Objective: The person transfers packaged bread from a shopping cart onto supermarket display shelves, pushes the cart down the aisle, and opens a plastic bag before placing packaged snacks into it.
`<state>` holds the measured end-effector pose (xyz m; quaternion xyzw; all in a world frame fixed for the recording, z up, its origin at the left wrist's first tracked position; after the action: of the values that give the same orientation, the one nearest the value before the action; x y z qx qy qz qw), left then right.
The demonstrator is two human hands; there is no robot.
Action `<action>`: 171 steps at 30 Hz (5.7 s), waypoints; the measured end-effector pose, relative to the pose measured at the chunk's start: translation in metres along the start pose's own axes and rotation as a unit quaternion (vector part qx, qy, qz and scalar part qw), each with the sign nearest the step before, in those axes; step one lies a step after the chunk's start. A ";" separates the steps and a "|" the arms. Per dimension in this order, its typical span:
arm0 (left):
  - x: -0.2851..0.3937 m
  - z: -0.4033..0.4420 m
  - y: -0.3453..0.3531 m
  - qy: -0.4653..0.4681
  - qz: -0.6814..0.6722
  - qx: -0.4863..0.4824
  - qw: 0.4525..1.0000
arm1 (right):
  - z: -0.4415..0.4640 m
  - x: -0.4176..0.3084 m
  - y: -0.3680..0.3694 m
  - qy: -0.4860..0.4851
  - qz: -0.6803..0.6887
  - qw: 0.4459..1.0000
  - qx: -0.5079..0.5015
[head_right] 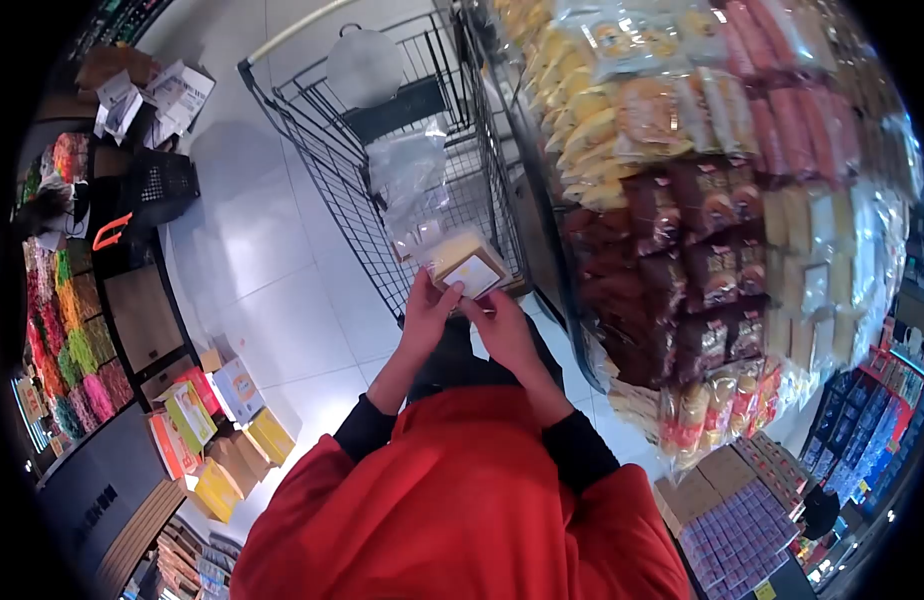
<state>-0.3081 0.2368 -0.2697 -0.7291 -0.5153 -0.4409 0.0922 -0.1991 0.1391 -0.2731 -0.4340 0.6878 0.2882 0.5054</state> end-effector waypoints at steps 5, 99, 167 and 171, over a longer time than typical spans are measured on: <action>0.055 -0.050 0.037 0.010 0.046 -0.031 0.998 | -0.044 -0.069 -0.055 -0.121 0.054 0.984 0.121; -0.228 -0.067 -0.152 -0.199 0.018 0.277 0.940 | 0.190 0.389 0.123 0.269 -0.056 0.961 -0.019; 0.119 -0.072 0.441 0.372 0.373 -0.417 0.741 | -0.170 -0.216 -0.366 -0.251 0.035 0.788 0.561; 0.098 -0.037 0.477 0.406 0.431 -0.389 0.706 | -0.161 -0.216 -0.395 -0.196 -0.276 0.722 0.603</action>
<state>0.0768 0.0646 -0.0226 -0.5935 0.1593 -0.7679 0.1809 0.1043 -0.1094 0.0000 -0.1418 0.4518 -0.2607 0.8413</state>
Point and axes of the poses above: each hand's wrist, its own z-axis towards the middle knuckle, its own y-axis out of the palm, x = y × z, the point moved 4 cm from there along z, towards the middle knuckle, and after that the axes turned 12 degrees about -y, right-handed, at the moved point
